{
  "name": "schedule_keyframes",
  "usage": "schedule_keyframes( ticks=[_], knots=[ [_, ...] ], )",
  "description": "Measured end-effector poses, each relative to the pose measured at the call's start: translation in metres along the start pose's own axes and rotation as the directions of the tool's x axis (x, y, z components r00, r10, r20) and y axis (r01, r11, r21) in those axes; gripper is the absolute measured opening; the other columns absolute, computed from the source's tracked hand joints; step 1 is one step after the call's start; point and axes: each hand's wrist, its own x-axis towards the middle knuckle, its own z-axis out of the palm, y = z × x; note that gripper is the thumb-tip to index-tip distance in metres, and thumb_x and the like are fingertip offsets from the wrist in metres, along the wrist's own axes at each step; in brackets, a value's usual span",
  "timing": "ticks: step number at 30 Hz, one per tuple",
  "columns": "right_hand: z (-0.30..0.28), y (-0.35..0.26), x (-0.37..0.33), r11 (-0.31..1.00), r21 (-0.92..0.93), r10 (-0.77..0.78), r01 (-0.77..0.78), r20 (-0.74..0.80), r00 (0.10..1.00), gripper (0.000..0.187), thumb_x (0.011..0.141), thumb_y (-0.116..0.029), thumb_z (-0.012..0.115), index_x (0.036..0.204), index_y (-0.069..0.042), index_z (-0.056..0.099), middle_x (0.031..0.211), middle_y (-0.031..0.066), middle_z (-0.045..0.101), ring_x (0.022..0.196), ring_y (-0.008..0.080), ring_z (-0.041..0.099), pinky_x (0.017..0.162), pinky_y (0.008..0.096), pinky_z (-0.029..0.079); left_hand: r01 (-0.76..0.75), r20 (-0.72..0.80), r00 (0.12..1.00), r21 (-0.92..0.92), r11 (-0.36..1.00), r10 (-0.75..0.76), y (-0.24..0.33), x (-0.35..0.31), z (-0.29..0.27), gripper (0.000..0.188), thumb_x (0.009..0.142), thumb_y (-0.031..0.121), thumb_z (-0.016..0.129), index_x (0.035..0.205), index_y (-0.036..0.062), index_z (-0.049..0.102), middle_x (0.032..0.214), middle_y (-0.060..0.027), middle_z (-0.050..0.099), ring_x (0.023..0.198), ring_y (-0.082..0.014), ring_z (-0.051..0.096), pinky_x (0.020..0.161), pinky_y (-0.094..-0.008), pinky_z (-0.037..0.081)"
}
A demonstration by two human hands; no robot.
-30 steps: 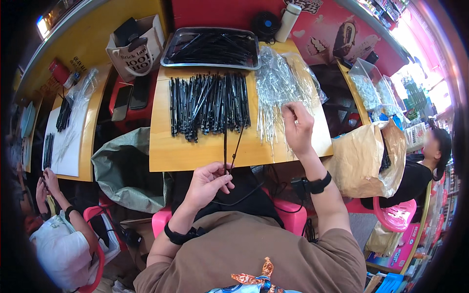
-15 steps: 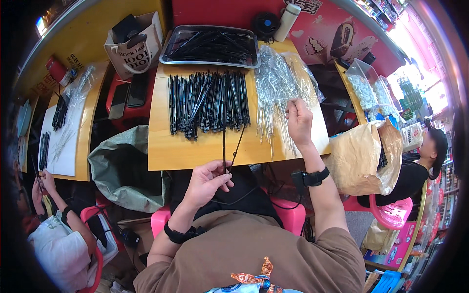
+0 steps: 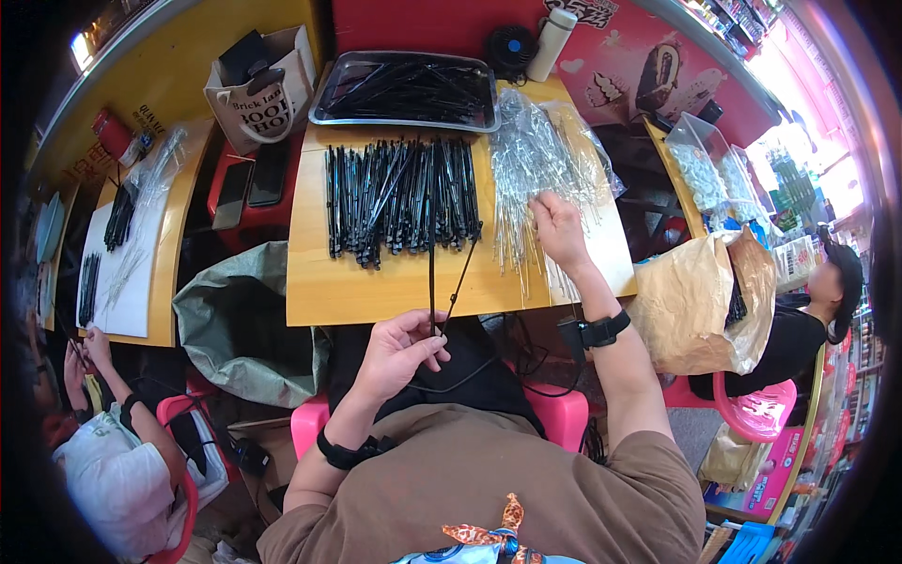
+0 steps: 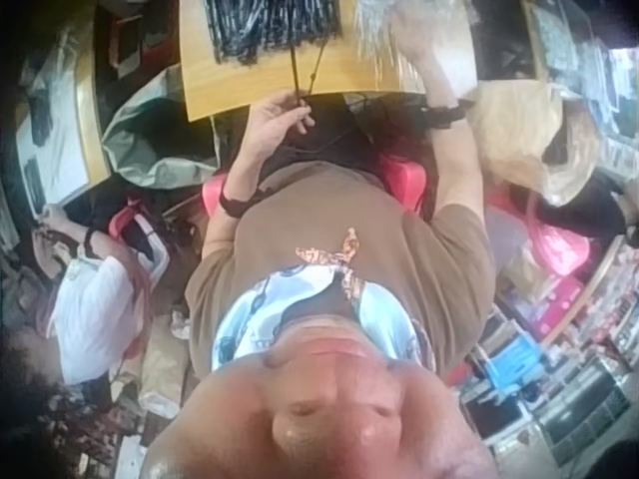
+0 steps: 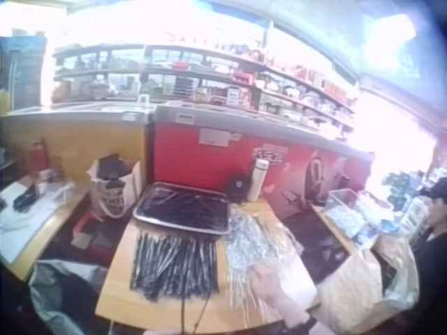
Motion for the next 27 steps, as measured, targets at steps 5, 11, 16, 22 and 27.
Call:
schedule_keyframes(
  ticks=[5, 11, 16, 22, 27],
  knots=[
    [-0.018, -0.02, 0.0, 0.894, 0.336, 0.273, -0.297, 0.118, 0.955, 0.017, 0.094, -0.012, 0.052, 0.084, 0.0, 0.058, 0.063, 0.0049, 0.055, 0.053, 0.0096, 0.053, 0.05, 0.0237, 0.043, 0.003, 0.002, 1.0, 0.014, 1.0, -0.003, -0.001, 0.001, 0.0, 0.028, 0.084, -0.008, 0.057, 0.112, -0.0069, 0.058, 0.083, -0.0099, 0.062, 0.072, -0.0173, 0.066, 0.057, -0.0225, 0.052],
    [-0.033, -0.063, -0.029, 0.935, 0.337, 0.129, -0.112, -0.03, 0.991, 0.012, 0.092, -0.007, 0.053, 0.087, 0.002, 0.058, 0.068, 0.0067, 0.057, 0.058, 0.0111, 0.057, 0.053, 0.0252, 0.045, -0.022, -0.044, 0.999, 0.004, 1.0, 0.022, -0.002, 0.002, -0.005, 0.034, 0.083, -0.01, 0.056, 0.116, -0.0073, 0.055, 0.087, -0.0105, 0.062, 0.073, -0.0184, 0.066, 0.06, -0.0234, 0.053],
    [-0.02, -0.053, -0.072, 0.99, -0.021, -0.144, 0.143, -0.098, 0.985, 0.008, 0.09, -0.003, 0.057, 0.092, 0.004, 0.058, 0.072, 0.0082, 0.06, 0.064, 0.0131, 0.061, 0.06, 0.0251, 0.048, -0.039, -0.04, 0.998, -0.016, 0.999, 0.039, 0.007, 0.005, -0.007, 0.039, 0.081, -0.012, 0.056, 0.12, -0.0072, 0.054, 0.087, -0.0096, 0.06, 0.074, -0.0191, 0.066, 0.061, -0.0241, 0.053],
    [-0.01, -0.126, -0.056, 0.778, 0.594, 0.295, -0.206, -0.055, 0.954, 0.013, 0.094, -0.008, 0.053, 0.099, 0.003, 0.058, 0.078, 0.0058, 0.064, 0.068, 0.0108, 0.063, 0.063, 0.0213, 0.048, -0.054, 0.018, 0.998, -0.011, 0.998, 0.054, 0.007, 0.009, -0.005, 0.049, 0.081, -0.012, 0.055, 0.129, -0.0046, 0.049, 0.09, -0.0102, 0.059, 0.078, -0.0199, 0.065, 0.064, -0.0244, 0.053],
    [0.04, -0.134, -0.062, 0.277, 0.809, 0.336, -0.519, 0.425, 0.841, 0.016, 0.095, -0.011, 0.052, 0.103, 0.0, 0.06, 0.079, 0.005, 0.065, 0.066, 0.0098, 0.061, 0.06, 0.0204, 0.045, -0.071, 0.006, 0.997, -0.036, 0.997, 0.072, 0.009, 0.004, -0.002, 0.057, 0.083, -0.012, 0.053, 0.137, -0.002, 0.04, 0.093, -0.0103, 0.056, 0.078, -0.0203, 0.065, 0.064, -0.0249, 0.053]
  ],
)
